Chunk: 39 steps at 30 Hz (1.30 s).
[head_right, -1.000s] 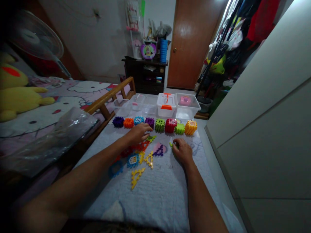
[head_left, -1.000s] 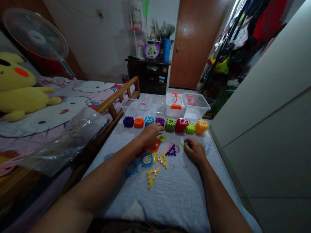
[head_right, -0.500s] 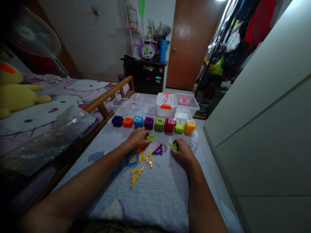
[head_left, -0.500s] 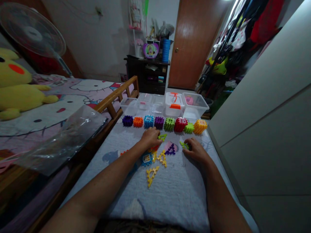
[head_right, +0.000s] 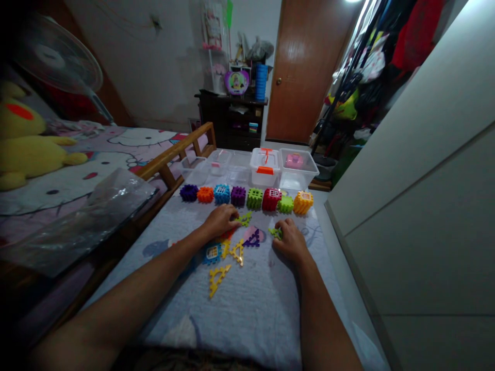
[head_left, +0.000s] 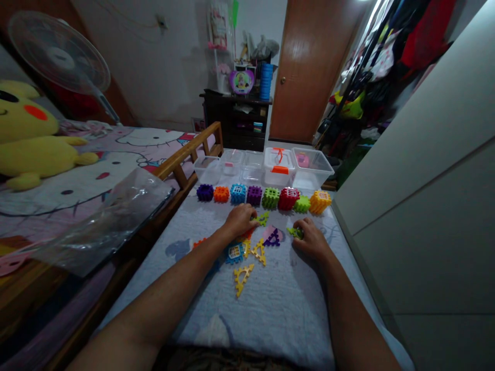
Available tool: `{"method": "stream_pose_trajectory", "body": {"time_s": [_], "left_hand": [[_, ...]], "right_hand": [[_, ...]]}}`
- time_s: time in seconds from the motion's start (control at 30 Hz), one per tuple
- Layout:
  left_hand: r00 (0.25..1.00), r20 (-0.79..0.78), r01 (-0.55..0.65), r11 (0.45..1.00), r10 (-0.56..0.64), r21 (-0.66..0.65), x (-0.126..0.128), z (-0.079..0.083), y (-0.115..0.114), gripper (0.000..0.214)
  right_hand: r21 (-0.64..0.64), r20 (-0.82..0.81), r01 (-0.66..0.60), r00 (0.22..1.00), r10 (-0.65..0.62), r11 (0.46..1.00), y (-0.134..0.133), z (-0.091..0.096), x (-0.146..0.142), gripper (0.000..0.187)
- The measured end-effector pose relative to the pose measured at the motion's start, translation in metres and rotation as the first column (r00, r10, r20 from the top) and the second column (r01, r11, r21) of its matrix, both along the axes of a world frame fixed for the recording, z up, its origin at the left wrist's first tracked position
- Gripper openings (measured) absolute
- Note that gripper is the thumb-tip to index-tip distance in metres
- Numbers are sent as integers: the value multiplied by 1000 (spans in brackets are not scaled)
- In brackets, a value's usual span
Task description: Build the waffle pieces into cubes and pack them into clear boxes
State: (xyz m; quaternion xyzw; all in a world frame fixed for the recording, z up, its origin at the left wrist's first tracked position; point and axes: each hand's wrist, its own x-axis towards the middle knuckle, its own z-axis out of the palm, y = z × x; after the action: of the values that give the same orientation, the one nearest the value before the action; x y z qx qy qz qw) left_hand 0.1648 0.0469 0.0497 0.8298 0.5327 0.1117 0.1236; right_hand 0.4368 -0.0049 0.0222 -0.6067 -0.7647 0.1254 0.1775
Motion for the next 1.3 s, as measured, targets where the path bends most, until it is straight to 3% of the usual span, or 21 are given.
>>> {"method": "stream_pose_trajectory", "body": {"time_s": [0.17,0.33,0.47,0.57,0.7,0.77,0.87,1.0,1.17,1.3], "left_hand": [[980,180,-80,996,85,-33,7,10,-9,6],[884,450,-36,979,125,-201,32,18,-51,14],[886,453,62,945,96,-322,59,13,-91,9],[921,380,58,934,86,-353,73,6,-105,7],[931,354,27,947,93,-319,73,4,-106,44],[935,350,40,968,52,-249,62,8,-103,49],[942,333,81,987,-29,-142,30,16,-97,33],[967,251,-42,999,41,-1,-35,20,-81,25],[928,249,-312,944,278,109,-104,-4,-60,24],[865,348,-392,920,361,21,-121,-33,-54,27]], "right_hand": [[47,-30,19,999,-18,999,2,-2,1,27],[72,-54,34,998,-30,997,4,-5,2,25],[70,-33,31,999,-28,997,5,-6,3,25],[78,-26,27,999,-25,997,5,-8,4,25],[106,-71,36,997,-28,994,6,-9,5,28],[124,-97,42,995,-30,991,6,-9,6,29],[136,-131,51,991,-34,989,7,-7,5,31],[81,-144,61,988,-48,995,6,-3,3,28],[-115,-117,86,988,-99,990,0,10,-6,24],[-271,-74,72,993,-95,960,-8,27,-15,20]]}}
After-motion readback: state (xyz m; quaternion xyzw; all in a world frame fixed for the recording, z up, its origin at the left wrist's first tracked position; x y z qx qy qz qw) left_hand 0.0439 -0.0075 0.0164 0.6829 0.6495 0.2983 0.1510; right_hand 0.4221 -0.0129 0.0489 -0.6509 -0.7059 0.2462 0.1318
